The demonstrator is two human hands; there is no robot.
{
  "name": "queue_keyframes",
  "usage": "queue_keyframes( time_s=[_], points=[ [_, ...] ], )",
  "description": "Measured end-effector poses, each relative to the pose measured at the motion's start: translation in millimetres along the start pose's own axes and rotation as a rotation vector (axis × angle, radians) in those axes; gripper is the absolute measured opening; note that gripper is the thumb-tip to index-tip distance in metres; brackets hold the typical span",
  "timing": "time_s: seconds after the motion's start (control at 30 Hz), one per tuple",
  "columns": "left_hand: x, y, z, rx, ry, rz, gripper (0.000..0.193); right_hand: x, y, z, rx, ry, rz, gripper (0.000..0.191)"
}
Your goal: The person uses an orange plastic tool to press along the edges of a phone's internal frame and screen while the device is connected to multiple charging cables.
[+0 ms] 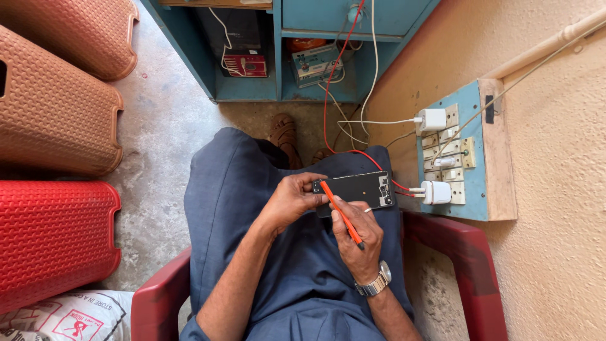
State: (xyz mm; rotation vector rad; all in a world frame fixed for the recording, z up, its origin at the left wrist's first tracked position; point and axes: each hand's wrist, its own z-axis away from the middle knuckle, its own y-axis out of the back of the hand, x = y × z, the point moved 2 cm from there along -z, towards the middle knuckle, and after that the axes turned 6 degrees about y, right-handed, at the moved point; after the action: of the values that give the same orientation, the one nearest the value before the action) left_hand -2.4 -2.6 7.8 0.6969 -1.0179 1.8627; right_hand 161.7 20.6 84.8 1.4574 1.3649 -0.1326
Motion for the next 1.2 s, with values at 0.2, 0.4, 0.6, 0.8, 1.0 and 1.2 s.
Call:
queue_keyframes(
  time_s=[0.2,0.4,0.6,0.8,1.0,1.2],
  points=[
    [6.0,-2.8,4.2,0.033,0.051,-0.040,0.054,4.9,-0.9,3.5,0.015,-0.019,-0.034,0.030],
    [9.9,-4.3,6.3,0.029,0.038,-0.060,0.052,4.7,-2.4,3.7,-0.003,-0.033,-0.032,0.028],
    [7.3,-4.5,4.2,0.014,0.011,-0.035,0.050,2.9,-3.1,2.9,-0.009,-0.045,-0.027,0.028],
    [1.2,-3.8,2.4,0.018,0.011,-0.016,0.047,2.4,-1.9,4.3,0.053,-0.134,-0.022,0.027],
    [-4.2,-4.8,-1.7,0.022,0.003,0.006,0.048,-1.2,-4.5,3.4,0.015,-0.023,-0.008,0.027],
    [-5.4,-7.0,-2.8,0.048,0.000,-0.017,0.046,-3.4,-3.4,3.4,0.044,0.008,0.027,0.027]
  ],
)
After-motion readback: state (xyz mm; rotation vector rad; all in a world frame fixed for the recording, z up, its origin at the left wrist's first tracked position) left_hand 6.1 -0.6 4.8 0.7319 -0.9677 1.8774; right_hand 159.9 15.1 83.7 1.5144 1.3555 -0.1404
